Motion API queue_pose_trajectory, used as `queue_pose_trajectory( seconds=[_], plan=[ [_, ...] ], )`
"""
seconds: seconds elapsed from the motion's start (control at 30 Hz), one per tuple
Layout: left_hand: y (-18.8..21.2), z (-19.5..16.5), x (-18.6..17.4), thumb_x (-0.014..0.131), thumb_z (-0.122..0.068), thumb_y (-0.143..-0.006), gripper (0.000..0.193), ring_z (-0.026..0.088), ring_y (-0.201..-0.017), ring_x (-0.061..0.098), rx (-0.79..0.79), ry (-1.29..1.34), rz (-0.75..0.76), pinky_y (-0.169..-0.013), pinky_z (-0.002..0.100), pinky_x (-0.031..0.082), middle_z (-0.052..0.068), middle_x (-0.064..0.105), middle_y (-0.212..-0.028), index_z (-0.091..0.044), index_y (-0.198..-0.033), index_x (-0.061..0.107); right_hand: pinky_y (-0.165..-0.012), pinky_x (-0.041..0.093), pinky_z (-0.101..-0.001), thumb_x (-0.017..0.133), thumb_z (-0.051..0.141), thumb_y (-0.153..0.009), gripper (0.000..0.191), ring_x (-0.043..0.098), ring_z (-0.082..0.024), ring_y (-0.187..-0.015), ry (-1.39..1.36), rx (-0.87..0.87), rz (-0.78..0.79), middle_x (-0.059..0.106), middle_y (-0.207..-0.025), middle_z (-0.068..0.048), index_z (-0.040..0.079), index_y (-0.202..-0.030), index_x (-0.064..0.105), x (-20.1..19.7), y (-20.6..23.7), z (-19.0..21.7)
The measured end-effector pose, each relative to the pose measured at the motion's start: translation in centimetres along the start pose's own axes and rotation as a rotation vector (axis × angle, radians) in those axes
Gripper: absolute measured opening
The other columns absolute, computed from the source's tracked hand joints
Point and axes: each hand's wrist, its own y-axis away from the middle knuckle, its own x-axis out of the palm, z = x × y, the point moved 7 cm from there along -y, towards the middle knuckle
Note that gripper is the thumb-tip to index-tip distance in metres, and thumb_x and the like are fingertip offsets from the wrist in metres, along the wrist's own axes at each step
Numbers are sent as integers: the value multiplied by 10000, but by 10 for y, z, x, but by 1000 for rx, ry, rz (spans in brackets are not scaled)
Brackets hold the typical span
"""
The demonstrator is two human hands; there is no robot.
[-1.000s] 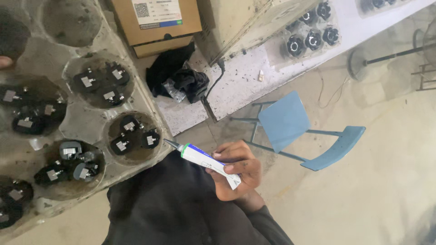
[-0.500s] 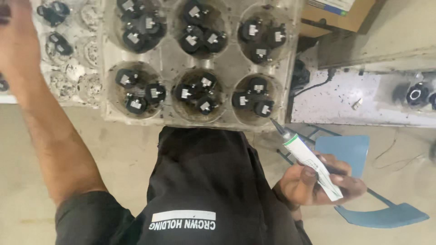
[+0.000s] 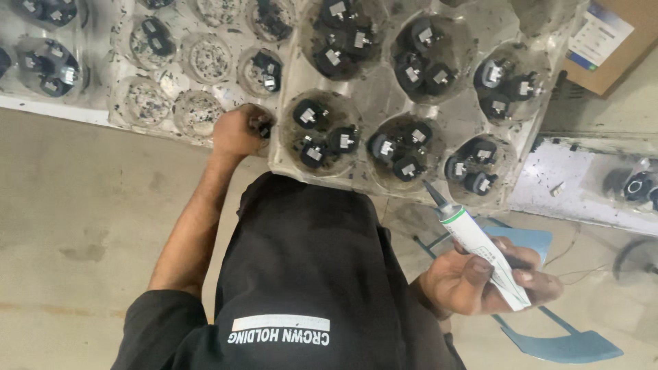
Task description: The person sits at a workbench holding a tube of adhesive and applies glue to small black round components taken one at a time from a blister tray, then places each treated component back into the tray. Near the end the person moves to another table holding trays of similar finished components.
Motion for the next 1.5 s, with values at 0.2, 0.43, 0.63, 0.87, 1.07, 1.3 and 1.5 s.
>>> queue_pose_trajectory(
  seconds=[0.2,0.43,0.63,0.87,1.07,1.3,1.5],
  plan=[
    [3,-14,31,746,-160,-758,277,390,-948,681,162,-101,143,-791,508,549,143,718,-1046,-171,-1033,776,-549,438,-253,753,140,-893,428,489,-215,-721,3,-75,5,394,-962,-73,55,-1140,414,4,7,6],
    [8,-13,23,819,-161,-721,322,350,-820,694,101,71,2,-750,447,571,170,678,-932,-82,-1029,765,-560,455,-268,769,144,-940,446,530,-218,-643,-25,-12,30,450,-896,-98,73,-1174,396,1,14,-2],
    [28,-37,-19,814,55,-768,332,137,-938,696,-151,882,-135,-820,271,599,52,685,-1036,-45,-951,555,-696,526,-314,817,99,-979,466,585,-220,-848,-174,157,116,511,-996,-88,84,-1214,414,13,13,-8],
    [58,-152,-73,818,133,-809,423,155,-1093,703,185,1539,129,-981,316,623,78,668,-1160,-94,-977,503,-802,569,-305,875,81,-963,501,662,-210,-897,-326,119,211,635,-996,-110,106,-1176,422,35,14,-6],
    [60,-191,-81,742,157,-858,391,159,-1108,727,93,1388,211,-928,315,658,152,717,-1263,12,-1206,641,-641,659,-347,791,31,-939,437,758,-242,-732,-126,-139,206,662,-919,-142,121,-1143,415,39,11,5],
    [58,-196,-78,644,222,-889,416,136,-1079,695,164,1357,198,-916,304,663,138,645,-1300,42,-1264,654,-721,663,-432,785,31,-838,419,707,-279,-822,-46,-293,391,632,-850,-137,100,-1079,449,61,9,23],
    [60,-198,-75,634,227,-884,441,111,-1032,692,151,1333,225,-907,283,653,97,645,-1240,52,-1287,659,-730,663,-427,808,7,-850,443,678,-254,-820,-4,-246,408,619,-851,-125,128,-1100,463,69,13,31]
  ],
)
